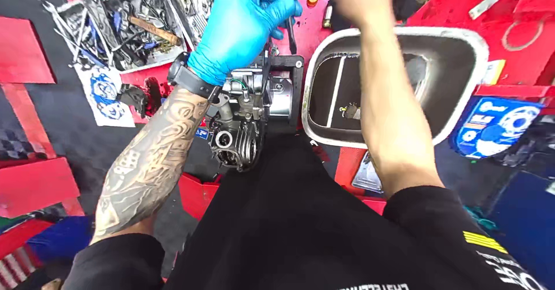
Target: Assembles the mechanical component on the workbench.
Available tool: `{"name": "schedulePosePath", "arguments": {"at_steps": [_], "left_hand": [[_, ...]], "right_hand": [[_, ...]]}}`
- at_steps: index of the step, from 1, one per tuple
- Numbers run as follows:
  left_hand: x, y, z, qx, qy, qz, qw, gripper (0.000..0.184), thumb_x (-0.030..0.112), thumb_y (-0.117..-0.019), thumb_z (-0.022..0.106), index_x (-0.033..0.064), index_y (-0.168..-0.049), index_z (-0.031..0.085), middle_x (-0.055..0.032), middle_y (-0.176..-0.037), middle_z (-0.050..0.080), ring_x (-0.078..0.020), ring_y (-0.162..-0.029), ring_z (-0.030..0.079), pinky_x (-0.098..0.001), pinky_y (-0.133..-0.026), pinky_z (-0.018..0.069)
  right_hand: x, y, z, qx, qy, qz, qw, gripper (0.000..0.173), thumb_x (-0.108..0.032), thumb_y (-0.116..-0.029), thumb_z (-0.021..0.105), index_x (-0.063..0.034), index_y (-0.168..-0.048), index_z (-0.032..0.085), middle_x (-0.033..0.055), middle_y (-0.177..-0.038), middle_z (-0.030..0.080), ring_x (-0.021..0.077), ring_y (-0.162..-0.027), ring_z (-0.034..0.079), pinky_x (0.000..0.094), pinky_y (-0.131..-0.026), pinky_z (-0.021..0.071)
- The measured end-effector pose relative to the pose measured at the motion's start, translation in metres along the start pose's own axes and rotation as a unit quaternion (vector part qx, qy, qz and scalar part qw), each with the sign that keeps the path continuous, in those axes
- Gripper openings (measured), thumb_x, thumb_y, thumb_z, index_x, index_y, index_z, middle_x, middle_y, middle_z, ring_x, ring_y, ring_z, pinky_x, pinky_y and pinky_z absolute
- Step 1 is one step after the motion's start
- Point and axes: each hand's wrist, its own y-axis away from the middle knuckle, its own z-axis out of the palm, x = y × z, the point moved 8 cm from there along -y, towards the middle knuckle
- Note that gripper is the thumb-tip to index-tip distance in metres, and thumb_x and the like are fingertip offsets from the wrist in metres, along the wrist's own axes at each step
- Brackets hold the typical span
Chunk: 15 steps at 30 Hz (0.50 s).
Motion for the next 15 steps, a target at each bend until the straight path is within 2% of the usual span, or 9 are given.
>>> {"name": "schedulePosePath", "arguments": {"at_steps": [1,2,4,6,7,10,12,14,15], "left_hand": [[0.007,0.003,-0.012,0.029,0.006,0.007,1.000,0.014,0.013,-0.1007,0.064,0.0041,-0.111,0.068,-0.0020,-0.100,0.076,-0.0143,-0.089,0.076,-0.0311,-0.079,0.0661],[0.010,0.008,-0.023,0.056,0.012,0.006,0.998,0.012,0.014,-0.1002,0.066,0.0048,-0.107,0.071,-0.0020,-0.098,0.077,-0.0150,-0.089,0.076,-0.0321,-0.081,0.0661],[0.001,0.017,-0.048,0.088,0.025,0.022,0.996,0.010,0.015,-0.0993,0.068,0.0072,-0.100,0.075,-0.0022,-0.096,0.077,-0.0168,-0.089,0.076,-0.0352,-0.085,0.0652],[-0.052,0.024,-0.077,0.112,0.017,0.128,0.985,0.016,0.023,-0.1017,0.066,0.0127,-0.101,0.078,0.0005,-0.095,0.077,-0.0138,-0.086,0.076,-0.0356,-0.076,0.0668],[-0.080,0.029,-0.090,0.124,-0.009,0.140,0.982,0.018,0.028,-0.1028,0.064,0.0175,-0.102,0.079,0.0040,-0.094,0.077,-0.0104,-0.086,0.076,-0.0343,-0.073,0.0664],[-0.113,0.050,-0.112,0.135,-0.095,0.051,0.985,0.017,0.033,-0.1028,0.063,0.0270,-0.101,0.079,0.0102,-0.095,0.076,-0.0042,-0.086,0.073,-0.0337,-0.074,0.0646],[-0.118,0.069,-0.116,0.153,-0.175,0.024,0.972,0.017,0.035,-0.1026,0.061,0.0328,-0.099,0.078,0.0136,-0.090,0.072,0.0008,-0.080,0.069,-0.0307,-0.068,0.0605],[-0.121,0.081,-0.117,0.159,-0.254,0.017,0.954,0.020,0.040,-0.1041,0.056,0.0403,-0.100,0.076,0.0169,-0.089,0.069,0.0046,-0.078,0.065,-0.0297,-0.065,0.0562],[-0.122,0.083,-0.116,0.159,-0.270,0.020,0.949,0.022,0.041,-0.1050,0.054,0.0418,-0.101,0.075,0.0177,-0.090,0.070,0.0054,-0.079,0.065,-0.0303,-0.067,0.0565]], "right_hand": [[0.025,-0.003,0.032,-0.079,0.078,-0.017,0.994,0.026,-0.024,-0.0969,0.062,-0.0045,-0.112,0.071,0.0128,-0.094,0.071,0.0256,-0.088,0.070,0.0505,-0.084,0.0573],[0.053,0.002,0.065,-0.140,0.131,-0.010,0.981,0.037,-0.029,-0.0970,0.064,-0.0024,-0.122,0.067,0.0206,-0.102,0.072,0.0378,-0.096,0.070,0.0630,-0.088,0.0550],[0.106,0.021,0.116,-0.190,0.197,0.039,0.961,0.046,-0.035,-0.0925,0.072,-0.0005,-0.122,0.065,0.0300,-0.106,0.068,0.0517,-0.101,0.067,0.0744,-0.085,0.0511],[0.137,0.033,0.145,-0.197,0.245,0.081,0.946,0.050,-0.037,-0.0895,0.075,-0.0023,-0.123,0.063,0.0312,-0.109,0.067,0.0532,-0.104,0.066,0.0734,-0.082,0.0519],[0.144,0.035,0.153,-0.196,0.260,0.094,0.941,0.052,-0.036,-0.0894,0.075,-0.0027,-0.127,0.061,0.0312,-0.112,0.067,0.0527,-0.105,0.066,0.0716,-0.083,0.0528],[0.146,0.036,0.157,-0.194,0.285,0.111,0.932,0.047,-0.025,-0.0900,0.075,-0.0021,-0.128,0.061,0.0301,-0.117,0.065,0.0503,-0.109,0.065,0.0672,-0.087,0.0536],[0.143,0.039,0.150,-0.189,0.286,0.115,0.932,0.037,-0.015,-0.0883,0.072,-0.0017,-0.122,0.065,0.0294,-0.114,0.067,0.0495,-0.109,0.065,0.0674,-0.089,0.0530],[0.133,0.041,0.139,-0.154,0.236,0.085,0.956,0.033,-0.012,-0.0895,0.066,-0.0052,-0.122,0.068,0.0220,-0.108,0.072,0.0404,-0.103,0.070,0.0611,-0.089,0.0555],[0.123,0.043,0.133,-0.124,0.178,0.062,0.974,0.033,-0.014,-0.0936,0.061,-0.0083,-0.125,0.069,0.0154,-0.106,0.074,0.0308,-0.097,0.072,0.0526,-0.088,0.0581]]}}
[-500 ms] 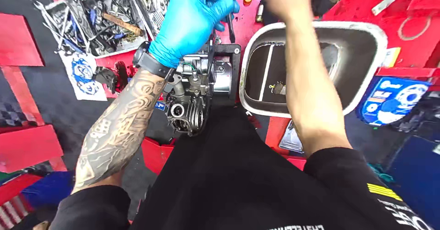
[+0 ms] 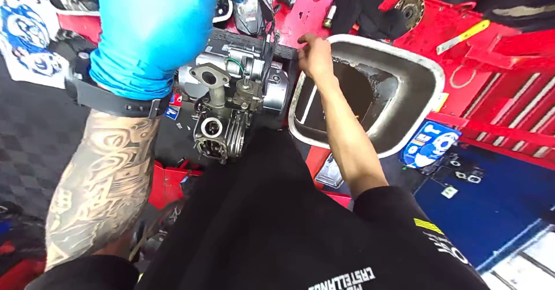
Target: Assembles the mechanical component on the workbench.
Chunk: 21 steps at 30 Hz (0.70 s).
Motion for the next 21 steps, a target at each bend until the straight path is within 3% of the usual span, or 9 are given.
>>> {"name": "schedulePosePath", "arguments": {"at_steps": [2,5,8,13,15,18,21], "left_hand": [[-0.001,0.002,0.003,0.015,0.023,0.002,1.000,0.022,0.041,-0.1044,0.056,0.0408,-0.100,0.077,0.0176,-0.090,0.071,0.0050,-0.080,0.066,-0.0312,-0.067,0.0589],[0.000,0.003,0.011,0.015,0.021,0.005,1.000,0.022,0.040,-0.1045,0.055,0.0419,-0.101,0.076,0.0179,-0.090,0.070,0.0050,-0.078,0.065,-0.0317,-0.066,0.0570],[0.001,0.002,0.014,0.023,0.017,-0.011,1.000,0.021,0.043,-0.1030,0.057,0.0449,-0.096,0.076,0.0204,-0.087,0.069,0.0069,-0.076,0.064,-0.0316,-0.063,0.0577],[0.006,0.003,0.020,0.016,-0.007,-0.003,1.000,0.022,0.044,-0.1038,0.054,0.0450,-0.096,0.075,0.0202,-0.087,0.068,0.0075,-0.078,0.064,-0.0311,-0.065,0.0574],[0.009,0.003,0.023,0.012,-0.009,0.000,1.000,0.021,0.042,-0.1027,0.056,0.0419,-0.093,0.074,0.0181,-0.083,0.065,0.0059,-0.075,0.062,-0.0313,-0.062,0.0552],[0.015,-0.002,0.026,0.012,0.038,0.005,0.999,0.019,0.043,-0.1017,0.060,0.0401,-0.093,0.077,0.0190,-0.084,0.068,0.0063,-0.076,0.065,-0.0307,-0.064,0.0590],[0.038,-0.002,0.023,0.068,0.048,0.085,0.993,0.021,0.042,-0.1033,0.058,0.0406,-0.098,0.077,0.0206,-0.085,0.068,0.0091,-0.077,0.064,-0.0267,-0.062,0.0575]], "right_hand": [[-0.021,0.015,-0.012,0.041,-0.184,-0.043,0.981,0.029,-0.018,-0.1026,0.055,-0.0096,-0.127,0.070,0.0072,-0.105,0.075,0.0155,-0.087,0.074,0.0375,-0.080,0.0635],[-0.052,0.050,-0.012,0.078,-0.358,-0.094,0.926,0.023,-0.016,-0.1032,0.061,-0.0021,-0.117,0.072,0.0073,-0.102,0.075,0.0138,-0.087,0.074,0.0347,-0.080,0.0643],[-0.058,0.075,0.006,0.116,-0.313,-0.121,0.935,0.019,-0.019,-0.0997,0.067,-0.0051,-0.110,0.076,0.0038,-0.101,0.077,0.0102,-0.094,0.073,0.0344,-0.089,0.0608],[-0.058,0.096,0.018,0.145,-0.221,-0.174,0.948,0.021,-0.019,-0.1005,0.065,-0.0087,-0.113,0.078,0.0035,-0.107,0.078,0.0127,-0.102,0.073,0.0377,-0.096,0.0582],[-0.056,0.094,0.017,0.126,-0.213,-0.189,0.950,0.021,-0.020,-0.1010,0.064,-0.0093,-0.113,0.078,0.0033,-0.108,0.078,0.0127,-0.104,0.072,0.0378,-0.098,0.0572],[-0.054,0.086,0.015,0.071,-0.223,-0.196,0.952,0.021,-0.021,-0.1013,0.063,-0.0096,-0.114,0.076,0.0034,-0.110,0.076,0.0112,-0.107,0.070,0.0359,-0.099,0.0561],[-0.055,0.081,0.011,0.039,-0.215,-0.211,0.953,0.022,-0.022,-0.1008,0.064,-0.0098,-0.114,0.076,0.0032,-0.110,0.076,0.0104,-0.107,0.070,0.0352,-0.100,0.0553]]}}
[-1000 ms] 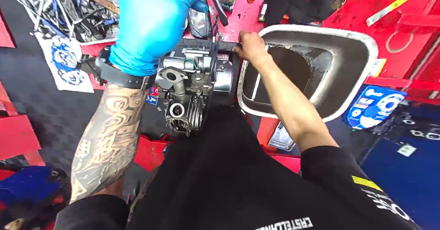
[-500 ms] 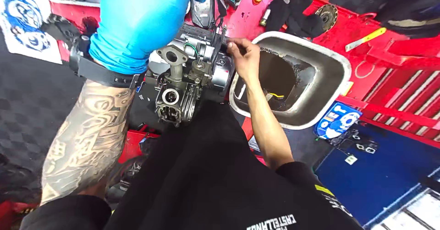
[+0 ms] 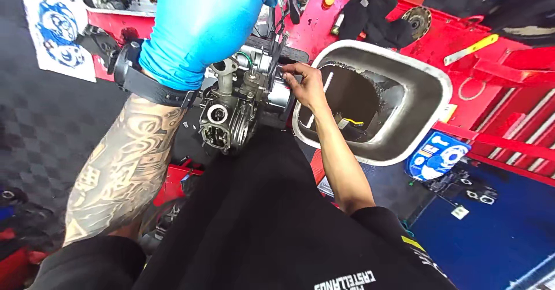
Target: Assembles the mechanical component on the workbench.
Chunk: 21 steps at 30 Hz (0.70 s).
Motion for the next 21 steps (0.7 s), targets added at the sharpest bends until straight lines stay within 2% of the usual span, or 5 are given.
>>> {"name": "schedulePosePath", "arguments": {"at_steps": [2,3,5,19,21], "left_hand": [[0.054,-0.009,-0.015,0.032,0.019,-0.003,0.999,0.018,0.037,-0.1000,0.064,0.0341,-0.090,0.078,0.0197,-0.079,0.067,0.0091,-0.072,0.063,-0.0215,-0.060,0.0544],[0.091,-0.018,-0.025,-0.044,0.025,-0.116,0.992,0.013,0.033,-0.0971,0.067,0.0308,-0.087,0.076,0.0188,-0.079,0.069,0.0071,-0.075,0.066,-0.0220,-0.067,0.0564],[0.126,-0.023,-0.033,-0.042,0.049,-0.195,0.979,0.011,0.027,-0.0923,0.073,0.0214,-0.084,0.076,0.0134,-0.077,0.071,0.0029,-0.075,0.069,-0.0211,-0.068,0.0576],[0.133,-0.026,-0.027,-0.051,0.026,-0.193,0.979,0.011,0.027,-0.0933,0.071,0.0210,-0.086,0.076,0.0136,-0.080,0.072,0.0037,-0.079,0.069,-0.0214,-0.072,0.0574],[0.109,-0.022,-0.018,-0.048,0.036,-0.079,0.995,0.013,0.031,-0.0977,0.068,0.0302,-0.089,0.077,0.0191,-0.082,0.072,0.0073,-0.079,0.068,-0.0219,-0.071,0.0585]], "right_hand": [[-0.006,-0.004,-0.003,-0.031,0.026,-0.006,0.999,0.022,-0.023,-0.0999,0.065,-0.0097,-0.112,0.077,0.0029,-0.110,0.077,0.0109,-0.105,0.071,0.0370,-0.099,0.0563],[-0.010,-0.006,-0.005,-0.050,0.047,-0.008,0.998,0.022,-0.024,-0.0997,0.065,-0.0104,-0.112,0.077,0.0027,-0.110,0.077,0.0122,-0.105,0.072,0.0395,-0.099,0.0562],[-0.019,-0.012,-0.007,-0.089,0.091,-0.017,0.992,0.023,-0.025,-0.0996,0.064,-0.0112,-0.111,0.078,0.0042,-0.108,0.078,0.0183,-0.102,0.073,0.0469,-0.097,0.0554],[-0.024,-0.031,-0.002,-0.207,0.158,-0.008,0.965,0.024,-0.020,-0.0968,0.061,-0.0190,-0.113,0.079,0.0046,-0.105,0.078,0.0264,-0.100,0.071,0.0553,-0.092,0.0520],[-0.028,-0.032,-0.001,-0.212,0.174,-0.015,0.962,0.023,-0.019,-0.0952,0.062,-0.0195,-0.111,0.079,0.0058,-0.102,0.077,0.0280,-0.098,0.071,0.0558,-0.091,0.0533]]}}
